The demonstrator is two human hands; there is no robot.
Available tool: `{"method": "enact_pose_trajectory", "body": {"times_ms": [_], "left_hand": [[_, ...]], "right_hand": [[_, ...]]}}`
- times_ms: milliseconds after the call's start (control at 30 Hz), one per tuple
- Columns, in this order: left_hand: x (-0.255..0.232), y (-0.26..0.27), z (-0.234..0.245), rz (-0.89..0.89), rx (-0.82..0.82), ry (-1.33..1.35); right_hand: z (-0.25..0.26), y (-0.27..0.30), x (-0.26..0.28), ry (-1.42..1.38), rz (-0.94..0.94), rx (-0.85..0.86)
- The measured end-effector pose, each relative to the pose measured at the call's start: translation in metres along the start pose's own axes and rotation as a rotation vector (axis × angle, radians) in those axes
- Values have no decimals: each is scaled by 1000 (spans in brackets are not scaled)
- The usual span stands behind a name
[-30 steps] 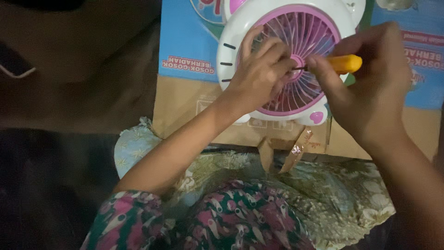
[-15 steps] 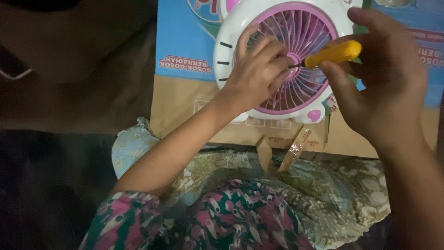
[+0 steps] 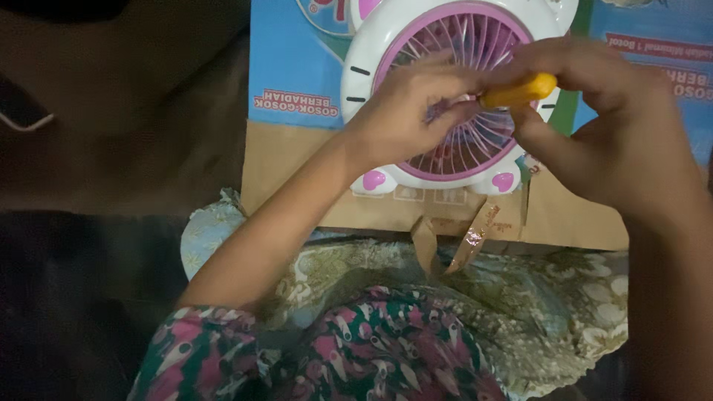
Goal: The person uses a yellow screwdriver to remove screws from the center of a white and pink cat-shaped electric fan. They repeatedly loosen and remove screws from the fan's front grille, occasionally flipping the fan to access the back.
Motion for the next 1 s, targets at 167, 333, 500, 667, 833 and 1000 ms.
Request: {"method": "enact_pose_trajectory", "body": {"times_ms": [167,333,500,667,833,1000], "left_hand": [[2,1,2,33,-8,-15],[-1,0,1,44,-43,58],[2,-5,3,48,2,13],[7,-4,-4,126,91,250],[16,-3,-17,242,89,231],[4,-14,-14,76,56,108]], "right_hand": [[1,2,-1,-28,39,-12],[11,15,-7,-4,57,-165],[16,21,-7,-2,5,-195],[20,19,12,38,80,-131],[18,20,16,-101,48,-82],[23,26,14,5,106,-189]]}}
Point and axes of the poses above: each hand's wrist, its own y-axis away from the middle knuckle, its own z-axis out of the back of the hand, x = y × z, the point moved 9 cm from there along -y, towards the middle knuckle, and after that the axes turned 13 degrees about -x, right-handed, at the moved point
